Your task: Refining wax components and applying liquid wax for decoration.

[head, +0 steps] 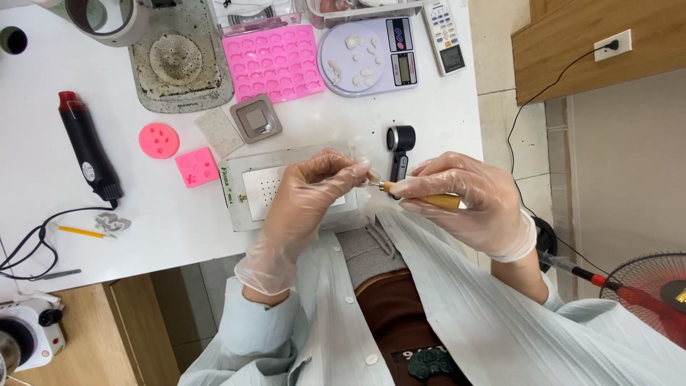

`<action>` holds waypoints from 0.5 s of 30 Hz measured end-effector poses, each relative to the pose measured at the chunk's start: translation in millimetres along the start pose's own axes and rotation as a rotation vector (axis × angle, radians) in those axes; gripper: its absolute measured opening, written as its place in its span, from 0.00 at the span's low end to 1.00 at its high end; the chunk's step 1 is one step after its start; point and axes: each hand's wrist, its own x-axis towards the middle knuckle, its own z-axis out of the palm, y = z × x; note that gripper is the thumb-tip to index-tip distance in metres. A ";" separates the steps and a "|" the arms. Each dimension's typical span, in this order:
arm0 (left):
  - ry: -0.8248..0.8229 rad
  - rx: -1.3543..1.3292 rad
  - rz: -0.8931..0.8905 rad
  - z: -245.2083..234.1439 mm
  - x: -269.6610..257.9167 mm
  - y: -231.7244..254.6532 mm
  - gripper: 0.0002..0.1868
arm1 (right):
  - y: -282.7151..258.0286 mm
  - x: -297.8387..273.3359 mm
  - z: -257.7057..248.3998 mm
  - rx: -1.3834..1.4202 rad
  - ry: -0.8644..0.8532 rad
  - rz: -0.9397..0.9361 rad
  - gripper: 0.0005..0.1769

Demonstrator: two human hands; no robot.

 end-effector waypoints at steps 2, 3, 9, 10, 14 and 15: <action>-0.004 0.003 -0.005 0.2 1.0 2.0 0.07 | 3.6 -4.7 -3.3 -0.019 0.011 -0.015 0.17; -0.009 0.011 -0.006 -0.3 2.0 3.6 0.07 | 5.7 -6.4 -4.6 -0.037 0.027 -0.035 0.18; -0.005 -0.114 0.033 -10.3 11.8 -14.0 0.06 | 3.7 -7.8 -11.6 -0.095 0.073 -0.071 0.18; -0.006 -0.116 0.035 -14.7 13.9 -11.8 0.06 | 13.4 -9.4 -13.0 -0.097 0.073 -0.072 0.18; 0.207 -0.160 0.059 -43.3 7.7 -3.3 0.05 | 51.1 -32.9 -30.3 0.257 0.263 -0.165 0.11; 0.303 -0.226 0.029 -53.5 7.5 -0.1 0.05 | 61.4 -41.3 -38.5 0.213 0.362 -0.159 0.07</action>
